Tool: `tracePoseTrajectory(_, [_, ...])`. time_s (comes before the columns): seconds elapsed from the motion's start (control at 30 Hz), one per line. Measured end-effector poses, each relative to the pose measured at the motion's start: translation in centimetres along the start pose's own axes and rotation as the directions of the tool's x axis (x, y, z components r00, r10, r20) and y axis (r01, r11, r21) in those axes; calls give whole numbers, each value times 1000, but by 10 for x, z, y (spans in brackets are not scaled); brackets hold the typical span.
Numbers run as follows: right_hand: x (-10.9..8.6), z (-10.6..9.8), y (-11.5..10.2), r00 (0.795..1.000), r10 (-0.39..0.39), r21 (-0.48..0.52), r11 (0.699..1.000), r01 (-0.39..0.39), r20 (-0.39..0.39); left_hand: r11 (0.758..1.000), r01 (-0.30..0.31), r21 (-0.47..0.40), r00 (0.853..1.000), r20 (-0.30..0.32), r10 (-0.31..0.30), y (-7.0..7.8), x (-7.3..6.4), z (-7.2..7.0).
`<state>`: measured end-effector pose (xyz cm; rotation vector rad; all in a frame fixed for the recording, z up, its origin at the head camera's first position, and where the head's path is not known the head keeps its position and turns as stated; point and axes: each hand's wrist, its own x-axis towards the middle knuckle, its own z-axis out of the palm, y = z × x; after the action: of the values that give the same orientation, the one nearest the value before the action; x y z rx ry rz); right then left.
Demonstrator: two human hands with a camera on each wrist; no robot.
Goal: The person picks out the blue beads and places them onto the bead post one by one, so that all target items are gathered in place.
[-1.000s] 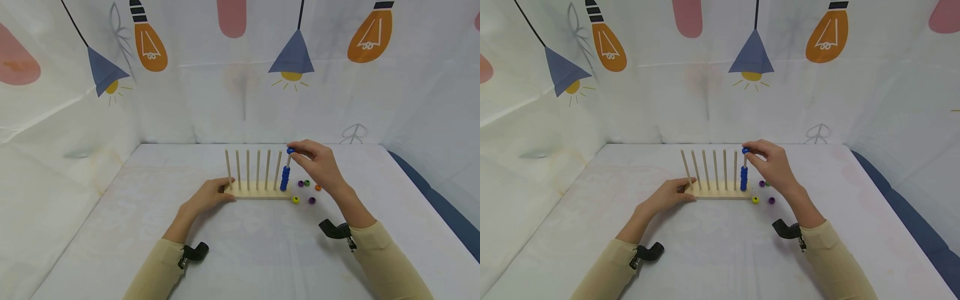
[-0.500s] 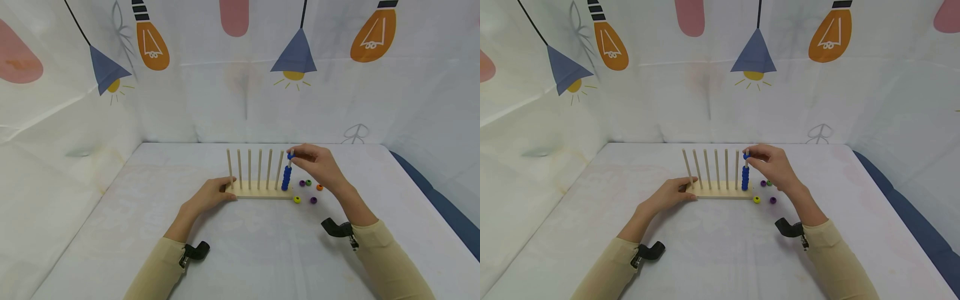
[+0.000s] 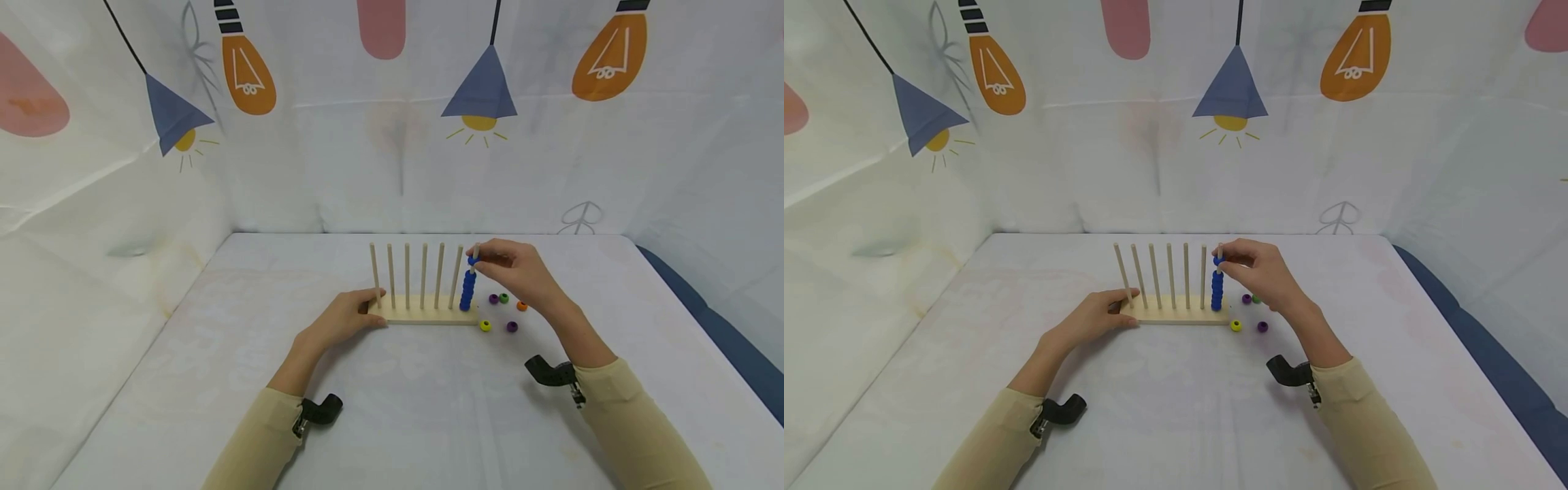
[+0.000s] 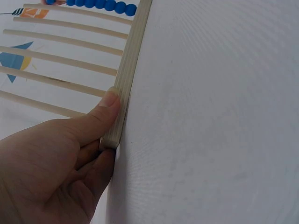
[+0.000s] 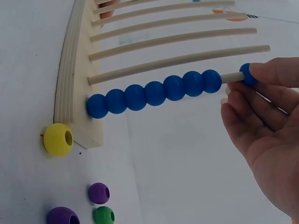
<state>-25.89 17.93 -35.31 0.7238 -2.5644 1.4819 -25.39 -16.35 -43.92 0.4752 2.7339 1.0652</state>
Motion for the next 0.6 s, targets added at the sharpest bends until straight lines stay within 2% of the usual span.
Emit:
tracePoseTrajectory(0.2, [0,-1,3,1000,8,-50,999,-7,24,1000,6,0,1000,5,-6,1,0,-1])
tracePoseTrajectory(0.43, [1,-1,7,998,22,-43,999,-19,54,1000,-7,0,1000,-3,7,2,-1,-1])
tracePoseTrajectory(0.6, [3,-1,11,998,2,-31,1000,0,70,1000,0,10,1000,-5,0,2,-1,-1])
